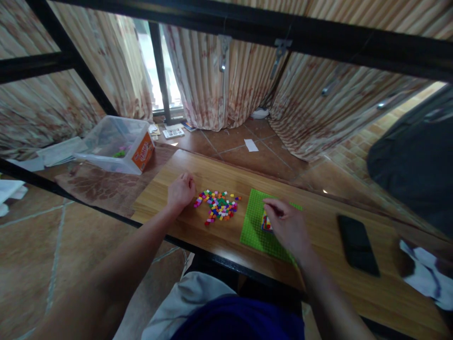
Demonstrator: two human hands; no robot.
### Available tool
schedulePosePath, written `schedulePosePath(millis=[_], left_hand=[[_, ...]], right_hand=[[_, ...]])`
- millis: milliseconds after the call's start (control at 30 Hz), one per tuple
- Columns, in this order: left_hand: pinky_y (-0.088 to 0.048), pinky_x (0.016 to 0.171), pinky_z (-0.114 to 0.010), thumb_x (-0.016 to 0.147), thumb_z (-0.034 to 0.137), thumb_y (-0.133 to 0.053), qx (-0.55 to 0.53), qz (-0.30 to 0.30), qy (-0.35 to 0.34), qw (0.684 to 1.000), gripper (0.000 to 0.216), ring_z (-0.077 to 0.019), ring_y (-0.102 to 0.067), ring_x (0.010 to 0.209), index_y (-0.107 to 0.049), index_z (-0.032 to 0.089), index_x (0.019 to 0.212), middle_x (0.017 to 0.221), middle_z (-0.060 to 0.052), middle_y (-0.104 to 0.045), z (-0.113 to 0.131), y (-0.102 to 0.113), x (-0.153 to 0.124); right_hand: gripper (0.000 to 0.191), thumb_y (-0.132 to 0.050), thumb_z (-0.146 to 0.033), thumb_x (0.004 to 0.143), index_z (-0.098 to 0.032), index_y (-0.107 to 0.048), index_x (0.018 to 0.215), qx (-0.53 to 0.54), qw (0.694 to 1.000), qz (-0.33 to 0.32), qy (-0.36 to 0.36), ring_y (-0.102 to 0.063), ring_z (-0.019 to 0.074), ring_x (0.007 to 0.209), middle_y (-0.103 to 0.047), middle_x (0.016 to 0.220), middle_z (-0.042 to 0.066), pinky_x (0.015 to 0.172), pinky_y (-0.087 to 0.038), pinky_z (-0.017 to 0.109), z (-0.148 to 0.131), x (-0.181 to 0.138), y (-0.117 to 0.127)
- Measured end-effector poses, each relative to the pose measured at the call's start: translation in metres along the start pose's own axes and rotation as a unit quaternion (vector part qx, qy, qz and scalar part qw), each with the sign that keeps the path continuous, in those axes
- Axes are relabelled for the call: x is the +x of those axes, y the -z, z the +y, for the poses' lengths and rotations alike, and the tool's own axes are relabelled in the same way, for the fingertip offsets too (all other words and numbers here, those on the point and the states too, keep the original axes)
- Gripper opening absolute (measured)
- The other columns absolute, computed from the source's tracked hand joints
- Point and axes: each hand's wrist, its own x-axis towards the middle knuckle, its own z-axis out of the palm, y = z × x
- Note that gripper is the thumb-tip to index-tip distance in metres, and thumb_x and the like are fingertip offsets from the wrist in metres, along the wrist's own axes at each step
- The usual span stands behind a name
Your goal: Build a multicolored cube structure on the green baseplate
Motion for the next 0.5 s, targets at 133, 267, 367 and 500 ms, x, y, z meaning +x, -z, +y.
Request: schedulePosePath(millis=[133,267,367,500], left_hand=[[-0.046,0.075,-0.033,0.095,0.026,-0.04,-0.001,-0.003,-0.001,1.0,0.024,-0.0243,-0.065,0.097,-0.062,0.021,0.102,0.106,-0.009,-0.067,0.0,0.0,0.0],[-0.046,0.074,-0.032,0.094,0.026,-0.04,0.001,0.005,-0.005,1.0,0.023,-0.0245,-0.065,0.097,-0.062,0.021,0.101,0.105,-0.008,-0.068,0.0,0.0,0.0],[-0.045,0.073,-0.032,0.095,0.026,-0.04,0.003,0.002,-0.004,1.0,0.023,-0.0234,-0.064,0.095,-0.062,0.021,0.1,0.104,-0.008,-0.068,0.0,0.0,0.0],[-0.045,0.074,-0.031,0.095,0.026,-0.041,0.0,0.0,-0.005,1.0,0.022,-0.0223,-0.064,0.095,-0.062,0.022,0.099,0.103,-0.008,-0.067,-0.001,0.0,0.0]], right_hand=[[0.029,-0.053,-0.041,0.087,-0.022,-0.074,0.094,-0.045,0.997,0.031,-0.06,-0.067,0.021,0.082,-0.075,0.094,0.006,0.079,-0.05,0.036,0.021,0.01,0.019],[0.029,-0.054,-0.042,0.084,-0.021,-0.074,0.088,-0.061,0.996,0.049,-0.046,-0.066,0.0238,0.093,-0.074,0.096,0.008,0.088,-0.048,0.04,0.037,0.015,0.024],[0.028,-0.055,-0.042,0.084,-0.021,-0.074,0.085,-0.057,0.997,0.036,-0.028,-0.065,0.024,0.097,-0.073,0.099,0.009,0.093,-0.047,0.041,0.046,0.017,0.022],[0.027,-0.055,-0.04,0.084,-0.022,-0.076,0.083,-0.062,0.998,-0.005,-0.025,-0.065,0.0227,0.096,-0.073,0.099,0.007,0.092,-0.048,0.04,0.058,0.017,0.019]])
